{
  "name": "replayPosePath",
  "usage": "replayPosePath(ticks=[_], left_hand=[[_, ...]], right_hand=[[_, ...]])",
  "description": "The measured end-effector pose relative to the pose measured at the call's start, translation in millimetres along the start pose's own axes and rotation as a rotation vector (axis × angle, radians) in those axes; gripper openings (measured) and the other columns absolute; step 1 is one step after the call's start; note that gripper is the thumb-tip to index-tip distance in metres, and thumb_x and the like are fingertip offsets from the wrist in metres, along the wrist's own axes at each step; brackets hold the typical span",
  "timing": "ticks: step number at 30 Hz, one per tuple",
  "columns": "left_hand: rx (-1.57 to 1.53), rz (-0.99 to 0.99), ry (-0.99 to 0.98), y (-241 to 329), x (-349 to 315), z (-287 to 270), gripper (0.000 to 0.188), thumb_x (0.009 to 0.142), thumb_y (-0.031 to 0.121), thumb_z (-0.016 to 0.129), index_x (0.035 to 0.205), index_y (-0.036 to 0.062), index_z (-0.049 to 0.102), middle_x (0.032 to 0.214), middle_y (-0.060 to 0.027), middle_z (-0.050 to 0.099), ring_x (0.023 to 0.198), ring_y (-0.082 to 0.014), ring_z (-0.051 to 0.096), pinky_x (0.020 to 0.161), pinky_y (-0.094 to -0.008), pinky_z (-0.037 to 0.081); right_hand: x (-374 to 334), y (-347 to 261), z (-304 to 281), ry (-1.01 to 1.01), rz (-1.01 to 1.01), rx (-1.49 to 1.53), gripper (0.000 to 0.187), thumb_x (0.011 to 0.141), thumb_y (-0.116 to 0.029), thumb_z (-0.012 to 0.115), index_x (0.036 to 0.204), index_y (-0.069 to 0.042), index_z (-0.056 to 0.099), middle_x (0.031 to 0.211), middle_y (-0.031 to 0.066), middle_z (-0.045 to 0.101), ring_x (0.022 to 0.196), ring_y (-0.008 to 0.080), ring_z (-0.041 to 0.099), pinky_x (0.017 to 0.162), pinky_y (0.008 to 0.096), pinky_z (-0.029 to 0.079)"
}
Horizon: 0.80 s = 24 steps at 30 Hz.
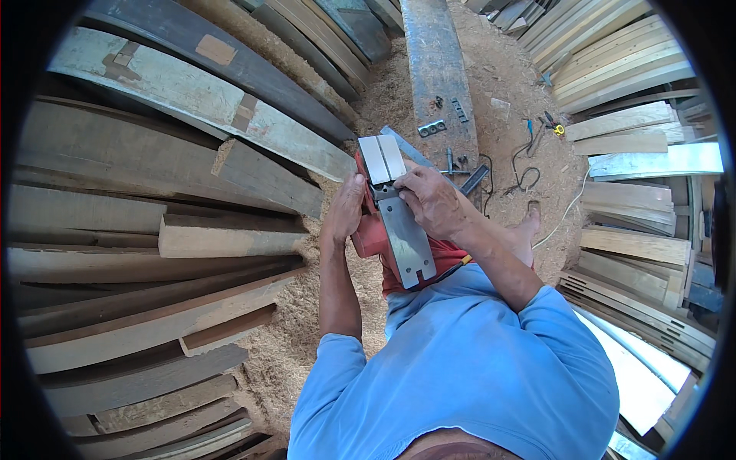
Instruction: The person holds an electric power planer and uses a small hex key to remove and replace screws on the planer blade assembly, handling a metal ruler and a small mounting plate.
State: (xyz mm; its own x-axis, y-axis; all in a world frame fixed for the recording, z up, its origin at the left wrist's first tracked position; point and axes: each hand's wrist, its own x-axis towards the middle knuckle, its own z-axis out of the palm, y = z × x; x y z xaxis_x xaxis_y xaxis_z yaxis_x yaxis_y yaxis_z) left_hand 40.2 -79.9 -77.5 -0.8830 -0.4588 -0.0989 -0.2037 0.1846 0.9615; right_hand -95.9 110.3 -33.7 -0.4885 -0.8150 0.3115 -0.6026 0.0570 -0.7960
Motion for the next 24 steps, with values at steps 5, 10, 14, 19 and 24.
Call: replayPosePath(ticks=[5, 10, 14, 19, 24], left_hand=[[0.102, -0.037, -0.041, 8, 2, -3, 0.058, 0.114, 0.048, 0.029, 0.125, -0.0012, 0.059, 0.119, -0.0259, 0.064, 0.112, -0.0415, 0.060, 0.102, -0.0449, 0.044], [0.014, -0.087, -0.032, -3, 0, -5, 0.058, 0.114, 0.049, 0.030, 0.122, -0.0013, 0.057, 0.113, -0.0252, 0.064, 0.105, -0.0397, 0.061, 0.097, -0.0458, 0.046], [0.049, -0.071, -0.030, 6, 1, -4, 0.059, 0.112, 0.052, 0.035, 0.122, -0.0029, 0.056, 0.111, -0.0245, 0.066, 0.103, -0.0400, 0.063, 0.096, -0.0450, 0.047], [0.308, -0.137, -0.100, 30, 4, -5, 0.056, 0.102, 0.043, 0.057, 0.130, -0.0055, 0.054, 0.119, -0.0239, 0.065, 0.112, -0.0340, 0.063, 0.101, -0.0424, 0.047], [0.514, -0.241, -0.130, 64, 11, 2, 0.058, 0.094, 0.035, 0.067, 0.131, -0.0074, 0.052, 0.123, -0.0286, 0.065, 0.116, -0.0391, 0.065, 0.101, -0.0442, 0.049]], right_hand=[[3, 0, 0, 0.001, -0.046, -0.051, 0.016, 0.089, 0.001, 0.063, 0.104, -0.003, 0.068, 0.112, 0.0184, 0.066, 0.107, 0.0388, 0.063, 0.096, 0.0479, 0.049], [4, -2, 1, -0.010, -0.068, 0.003, 0.016, 0.088, 0.001, 0.062, 0.102, -0.002, 0.070, 0.103, 0.0174, 0.066, 0.107, 0.0376, 0.063, 0.096, 0.0481, 0.049], [2, -2, 2, -0.015, -0.055, 0.028, 0.016, 0.088, 0.001, 0.062, 0.102, -0.002, 0.070, 0.099, 0.0165, 0.066, 0.104, 0.0373, 0.063, 0.093, 0.0475, 0.049], [-2, -10, 3, 0.020, -0.011, -0.050, 0.018, 0.088, 0.000, 0.062, 0.103, -0.003, 0.070, 0.098, 0.0157, 0.066, 0.102, 0.0369, 0.063, 0.092, 0.0468, 0.049], [-3, -9, 3, 0.040, -0.008, -0.072, 0.021, 0.087, -0.001, 0.062, 0.106, -0.005, 0.071, 0.099, 0.0157, 0.066, 0.103, 0.0373, 0.063, 0.093, 0.0468, 0.048]])
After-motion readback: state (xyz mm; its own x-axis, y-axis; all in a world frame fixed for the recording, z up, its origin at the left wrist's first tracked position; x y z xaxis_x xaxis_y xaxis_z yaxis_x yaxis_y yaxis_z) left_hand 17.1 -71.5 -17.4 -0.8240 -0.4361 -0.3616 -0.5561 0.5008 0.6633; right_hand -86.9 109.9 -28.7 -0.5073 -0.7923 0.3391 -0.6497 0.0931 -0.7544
